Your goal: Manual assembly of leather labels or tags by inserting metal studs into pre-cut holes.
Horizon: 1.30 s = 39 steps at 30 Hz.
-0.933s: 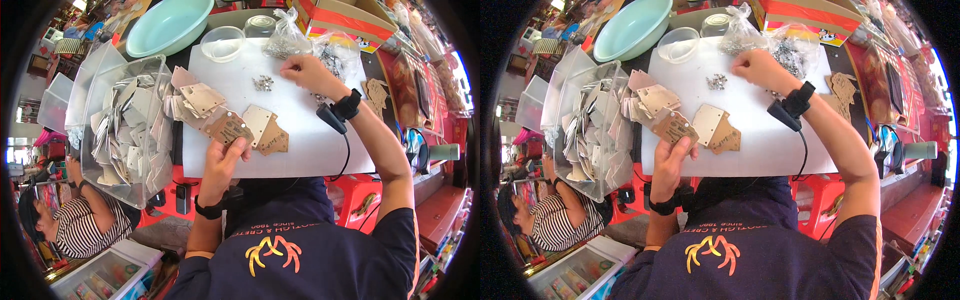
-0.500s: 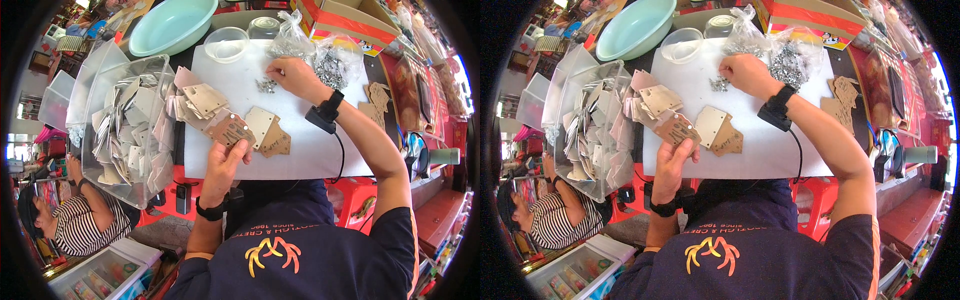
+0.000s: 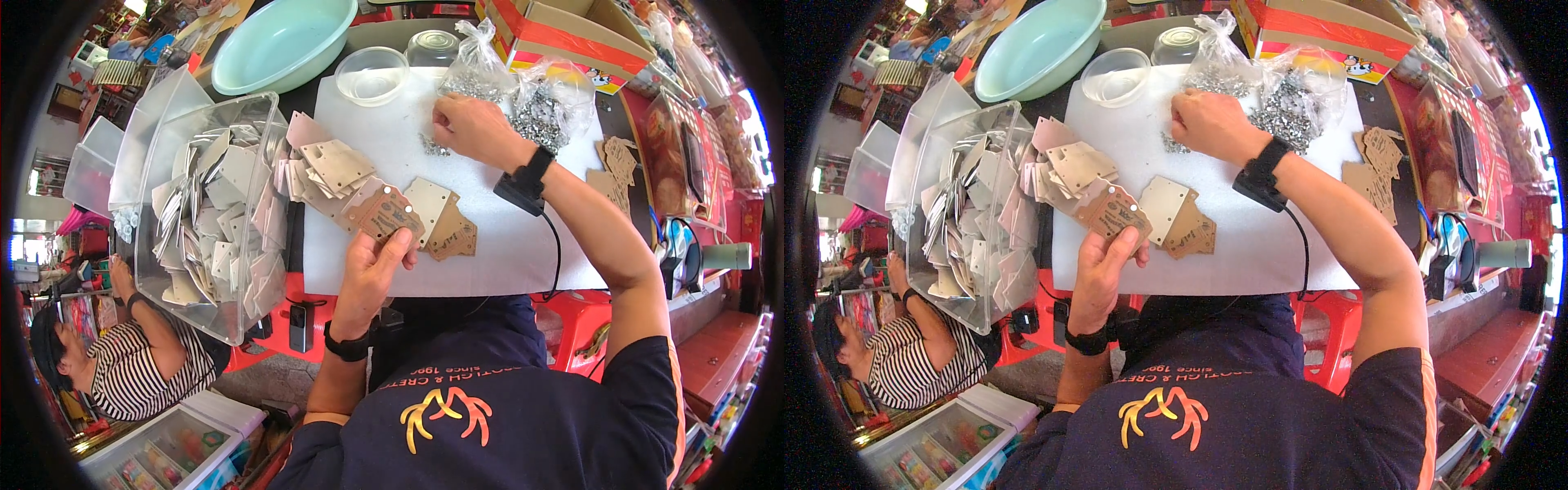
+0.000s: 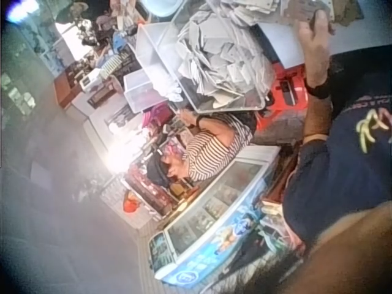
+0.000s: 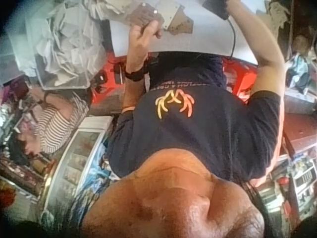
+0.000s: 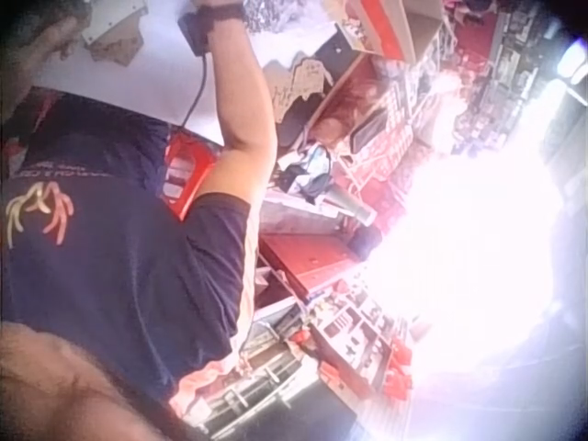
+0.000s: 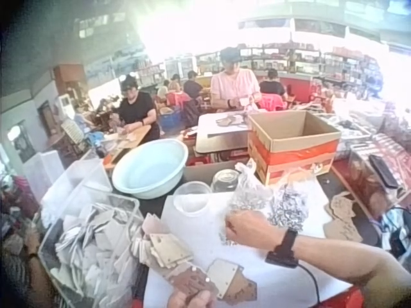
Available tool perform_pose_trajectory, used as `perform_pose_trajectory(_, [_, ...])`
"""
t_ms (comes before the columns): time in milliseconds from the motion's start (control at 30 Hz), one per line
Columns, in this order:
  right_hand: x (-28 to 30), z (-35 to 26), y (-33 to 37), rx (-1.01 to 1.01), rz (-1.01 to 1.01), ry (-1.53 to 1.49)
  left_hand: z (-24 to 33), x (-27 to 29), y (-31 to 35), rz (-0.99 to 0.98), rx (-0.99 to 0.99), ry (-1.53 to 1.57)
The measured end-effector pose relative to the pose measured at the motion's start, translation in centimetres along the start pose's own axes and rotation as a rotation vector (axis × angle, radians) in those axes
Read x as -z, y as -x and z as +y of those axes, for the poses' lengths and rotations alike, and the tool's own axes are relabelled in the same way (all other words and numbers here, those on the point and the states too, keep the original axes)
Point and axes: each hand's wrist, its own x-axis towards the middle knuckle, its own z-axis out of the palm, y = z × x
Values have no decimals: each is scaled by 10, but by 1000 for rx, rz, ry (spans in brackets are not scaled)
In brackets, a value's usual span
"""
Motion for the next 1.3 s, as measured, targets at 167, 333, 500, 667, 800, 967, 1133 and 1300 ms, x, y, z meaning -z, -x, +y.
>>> perform_pose_trajectory(167, [27, 8, 18, -121, -94, -302, -1, 1, -1, 0, -9, -7])
perform_pose_trajectory(333, [43, 11, 47, -147, -175, -418, -4, 0, -9, -23, -8, 28])
perform_pose_trajectory(500, [50, 2, 65, -444, -311, -917, 0, -13, -18, 4, -20, 126])
perform_pose_trajectory(667, [53, -11, 79, -477, -200, -1371, 1, -19, -28, -51, -27, 154])
perform_pose_trajectory(800, [51, -15, 87, -452, -153, -1563, 10, -34, -33, -39, -64, 184])
perform_pose_trajectory(967, [45, -15, 91, -464, -110, -1748, 10, -43, -39, -37, -42, 208])
perform_pose_trajectory(1133, [40, -16, 97, -540, -60, -1715, 3, -45, -50, -53, -20, 224])
perform_pose_trajectory(1300, [46, -21, 99, -604, -52, -1625, -5, -44, -58, -38, -11, 332])
